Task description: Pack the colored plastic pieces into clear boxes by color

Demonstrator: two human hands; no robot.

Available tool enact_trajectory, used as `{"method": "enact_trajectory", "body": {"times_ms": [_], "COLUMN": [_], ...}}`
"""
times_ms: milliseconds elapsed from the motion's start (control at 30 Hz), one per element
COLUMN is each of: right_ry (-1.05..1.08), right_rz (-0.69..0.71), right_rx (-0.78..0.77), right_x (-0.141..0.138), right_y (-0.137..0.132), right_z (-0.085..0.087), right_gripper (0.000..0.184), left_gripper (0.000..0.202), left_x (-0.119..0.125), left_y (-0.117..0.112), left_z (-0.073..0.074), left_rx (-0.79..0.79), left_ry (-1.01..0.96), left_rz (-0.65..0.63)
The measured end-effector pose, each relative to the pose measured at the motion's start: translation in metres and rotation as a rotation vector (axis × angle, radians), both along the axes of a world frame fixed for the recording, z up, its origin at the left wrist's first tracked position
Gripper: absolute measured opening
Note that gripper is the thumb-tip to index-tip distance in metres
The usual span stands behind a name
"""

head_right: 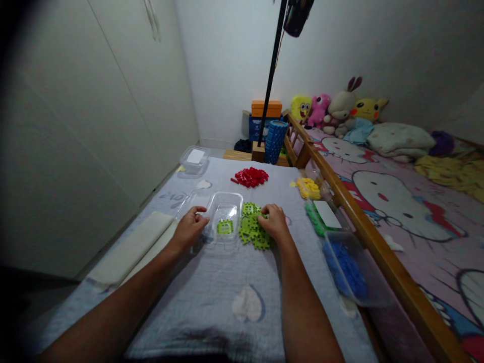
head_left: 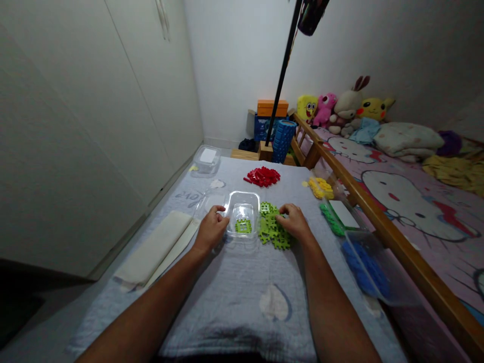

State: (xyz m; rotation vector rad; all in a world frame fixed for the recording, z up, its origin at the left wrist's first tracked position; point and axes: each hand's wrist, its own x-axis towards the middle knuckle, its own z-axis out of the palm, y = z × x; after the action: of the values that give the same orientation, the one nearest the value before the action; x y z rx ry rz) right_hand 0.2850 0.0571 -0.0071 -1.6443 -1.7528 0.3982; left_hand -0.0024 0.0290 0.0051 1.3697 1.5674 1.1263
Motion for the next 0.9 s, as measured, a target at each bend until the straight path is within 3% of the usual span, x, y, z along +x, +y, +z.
{"method": "enact_trajectory", "body": {"times_ms": [167, 333, 500, 633, 767, 900], "right_ry": [0.384, 0.543, 0.306, 0.063, -0.053, -0.099], "right_rz": [0.051, 0.083, 0.265, 0.394, 0.39, 0.299], "right_rx": [-0.077, 0.05, 0.14, 0.175, 0.156, 0.119], "right_x": [-0.006, -0.031, -0.066, -0.082, -0.086, -0.085], "right_y": [-0.004, -0.016, -0.032, -0.037, -0.039, -0.042], "right_z": [0.016, 0.037, 0.045, 0.039, 0.035, 0.037], "right_gripper": [0.019, 0.021, 0.002, 0.011, 0.011, 0.007], "left_gripper": [0.028, 0.027, 0.026, 0.025, 0.024, 0.023], "left_x": [0.006, 0.007, 0.004, 0.003, 0.004, 0.004], "left_y": [-0.012, -0.018, -0.019, -0.02, -0.02, -0.02], "left_z": [-0.001, -0.003, -0.006, -0.007, -0.007, -0.009], "left_rx": [0.114, 0.153, 0.178, 0.204, 0.214, 0.227], "left_ry": [0.001, 0.052, 0.093, 0.113, 0.129, 0.132], "left_rz": [0.067, 0.063, 0.046, 0.069, 0.078, 0.071]}}
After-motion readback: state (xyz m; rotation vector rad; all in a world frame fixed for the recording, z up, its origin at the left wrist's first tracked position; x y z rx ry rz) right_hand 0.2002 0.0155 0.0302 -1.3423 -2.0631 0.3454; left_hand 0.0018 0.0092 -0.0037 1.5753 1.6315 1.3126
